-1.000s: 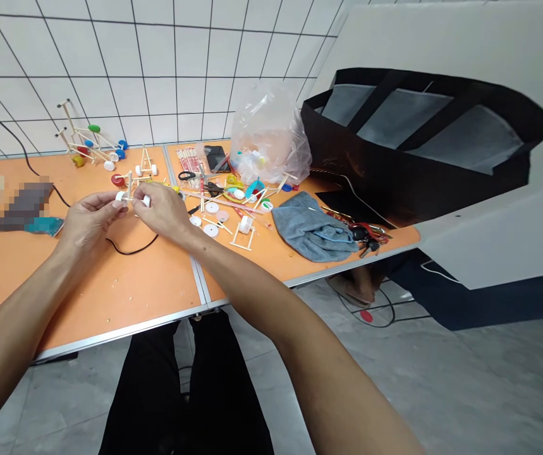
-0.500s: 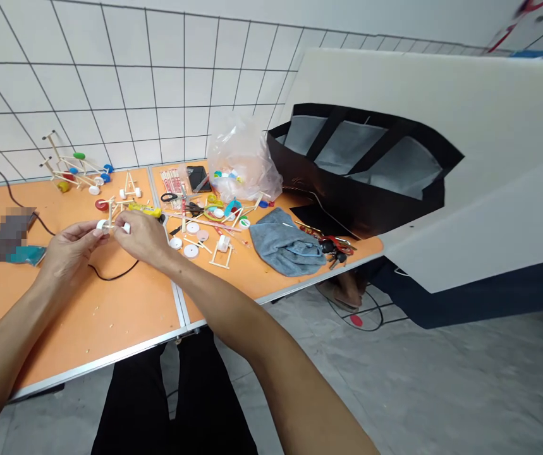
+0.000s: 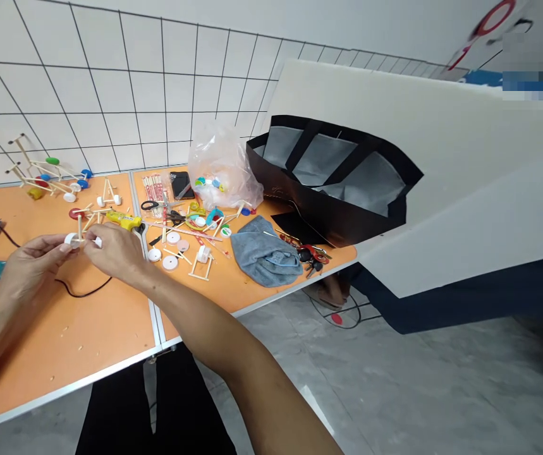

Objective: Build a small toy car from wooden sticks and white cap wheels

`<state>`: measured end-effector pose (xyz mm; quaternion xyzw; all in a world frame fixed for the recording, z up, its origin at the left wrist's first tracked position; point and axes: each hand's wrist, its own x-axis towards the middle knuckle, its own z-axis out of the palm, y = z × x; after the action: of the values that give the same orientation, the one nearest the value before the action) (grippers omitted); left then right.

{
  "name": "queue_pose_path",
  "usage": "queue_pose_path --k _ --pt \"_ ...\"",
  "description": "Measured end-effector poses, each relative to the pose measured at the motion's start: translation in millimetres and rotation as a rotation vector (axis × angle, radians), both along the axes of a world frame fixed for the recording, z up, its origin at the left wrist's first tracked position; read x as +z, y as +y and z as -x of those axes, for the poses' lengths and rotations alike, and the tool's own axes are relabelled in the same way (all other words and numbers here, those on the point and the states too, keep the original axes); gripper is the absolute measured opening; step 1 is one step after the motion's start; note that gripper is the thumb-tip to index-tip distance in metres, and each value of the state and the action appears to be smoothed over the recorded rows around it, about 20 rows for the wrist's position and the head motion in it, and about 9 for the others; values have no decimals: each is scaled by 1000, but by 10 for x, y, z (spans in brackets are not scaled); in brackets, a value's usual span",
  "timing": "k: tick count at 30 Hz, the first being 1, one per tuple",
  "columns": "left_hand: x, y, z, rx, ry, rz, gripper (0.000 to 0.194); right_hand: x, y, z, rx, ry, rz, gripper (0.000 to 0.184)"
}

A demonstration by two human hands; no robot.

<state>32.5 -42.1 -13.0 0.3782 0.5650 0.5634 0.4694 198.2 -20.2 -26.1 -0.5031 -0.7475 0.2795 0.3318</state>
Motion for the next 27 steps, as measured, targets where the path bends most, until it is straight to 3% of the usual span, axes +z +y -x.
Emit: queue_pose_path --k 14,27 --pt "-96 93 111 -54 -47 -56 52 -30 55 19 -14 3 -36 14" --pt "-52 156 52 -47 -129 -57 53 -97 153 -10 -37 -3 -79 13"
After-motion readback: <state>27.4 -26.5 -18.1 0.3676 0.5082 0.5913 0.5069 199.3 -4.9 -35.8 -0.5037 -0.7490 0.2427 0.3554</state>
